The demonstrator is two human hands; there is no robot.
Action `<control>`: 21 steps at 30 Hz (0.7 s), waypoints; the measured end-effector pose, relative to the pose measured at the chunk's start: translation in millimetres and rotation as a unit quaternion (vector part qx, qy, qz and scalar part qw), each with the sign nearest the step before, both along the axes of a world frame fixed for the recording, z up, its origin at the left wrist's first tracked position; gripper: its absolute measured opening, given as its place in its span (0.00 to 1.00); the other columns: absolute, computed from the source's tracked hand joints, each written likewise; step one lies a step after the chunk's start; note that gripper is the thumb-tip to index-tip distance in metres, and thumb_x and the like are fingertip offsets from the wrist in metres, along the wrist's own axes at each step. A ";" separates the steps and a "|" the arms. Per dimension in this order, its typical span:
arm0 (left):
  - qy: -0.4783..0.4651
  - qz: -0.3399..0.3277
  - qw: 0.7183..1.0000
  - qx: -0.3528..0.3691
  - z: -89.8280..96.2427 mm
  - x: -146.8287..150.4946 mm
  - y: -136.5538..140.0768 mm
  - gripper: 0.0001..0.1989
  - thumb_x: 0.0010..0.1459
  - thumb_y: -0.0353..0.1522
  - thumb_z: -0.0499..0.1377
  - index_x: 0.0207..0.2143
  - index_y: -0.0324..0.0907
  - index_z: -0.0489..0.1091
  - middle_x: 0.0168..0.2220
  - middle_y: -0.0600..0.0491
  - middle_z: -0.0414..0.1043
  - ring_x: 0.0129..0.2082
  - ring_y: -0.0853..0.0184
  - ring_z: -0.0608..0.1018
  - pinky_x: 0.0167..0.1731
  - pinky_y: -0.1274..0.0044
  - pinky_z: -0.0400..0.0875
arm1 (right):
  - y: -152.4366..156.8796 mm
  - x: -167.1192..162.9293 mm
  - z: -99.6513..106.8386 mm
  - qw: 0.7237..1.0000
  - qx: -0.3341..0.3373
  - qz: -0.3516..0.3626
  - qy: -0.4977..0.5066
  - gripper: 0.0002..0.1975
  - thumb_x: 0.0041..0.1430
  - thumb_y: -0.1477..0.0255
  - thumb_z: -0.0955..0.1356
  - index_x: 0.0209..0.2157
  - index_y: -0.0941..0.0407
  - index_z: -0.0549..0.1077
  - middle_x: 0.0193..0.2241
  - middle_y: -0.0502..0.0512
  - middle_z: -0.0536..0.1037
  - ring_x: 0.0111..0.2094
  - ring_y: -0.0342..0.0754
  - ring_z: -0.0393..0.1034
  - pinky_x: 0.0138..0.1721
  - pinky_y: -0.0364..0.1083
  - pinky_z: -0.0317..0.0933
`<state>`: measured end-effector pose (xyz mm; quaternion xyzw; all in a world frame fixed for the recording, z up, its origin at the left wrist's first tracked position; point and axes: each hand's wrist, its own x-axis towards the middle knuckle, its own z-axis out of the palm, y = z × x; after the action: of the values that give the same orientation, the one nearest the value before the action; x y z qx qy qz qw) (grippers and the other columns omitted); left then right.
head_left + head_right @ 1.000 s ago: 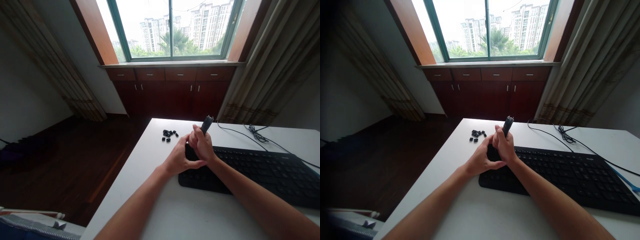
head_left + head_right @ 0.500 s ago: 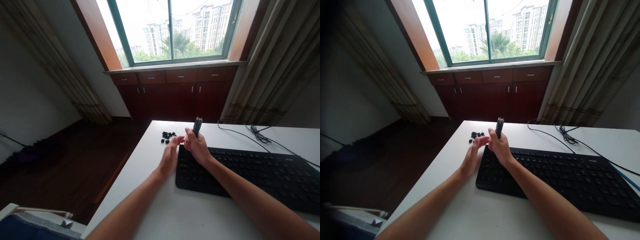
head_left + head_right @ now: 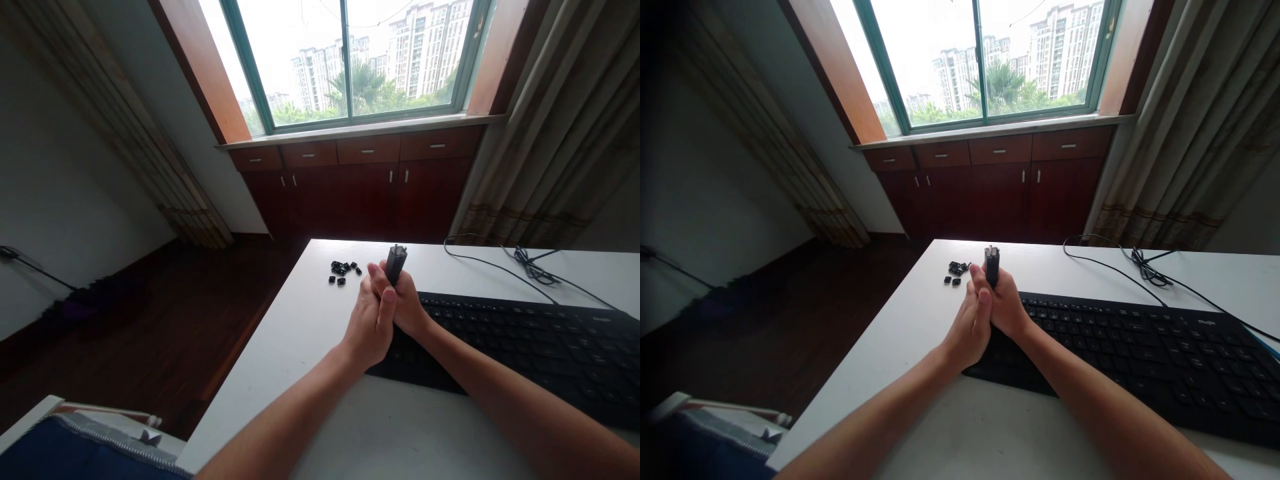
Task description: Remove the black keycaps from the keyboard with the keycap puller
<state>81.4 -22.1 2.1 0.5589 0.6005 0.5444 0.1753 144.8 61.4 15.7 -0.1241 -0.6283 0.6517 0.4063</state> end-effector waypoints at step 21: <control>0.239 -0.074 0.968 -0.027 9.7 -92.1 -8.3 0.14 0.68 0.42 0.59 0.40 0.43 0.79 0.42 0.49 0.77 0.38 0.65 0.79 0.38 0.74 0.77 | 36.4 13.1 43.6 0.978 -0.185 -0.093 0.039 0.25 0.58 0.67 0.72 0.18 0.53 0.55 0.13 0.41 0.53 0.15 0.37 0.45 0.16 0.41 0.42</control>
<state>-10.7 -30.4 11.8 0.7105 0.5966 0.3640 0.0821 157.9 97.7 59.3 -0.2294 -0.4663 0.7207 0.4589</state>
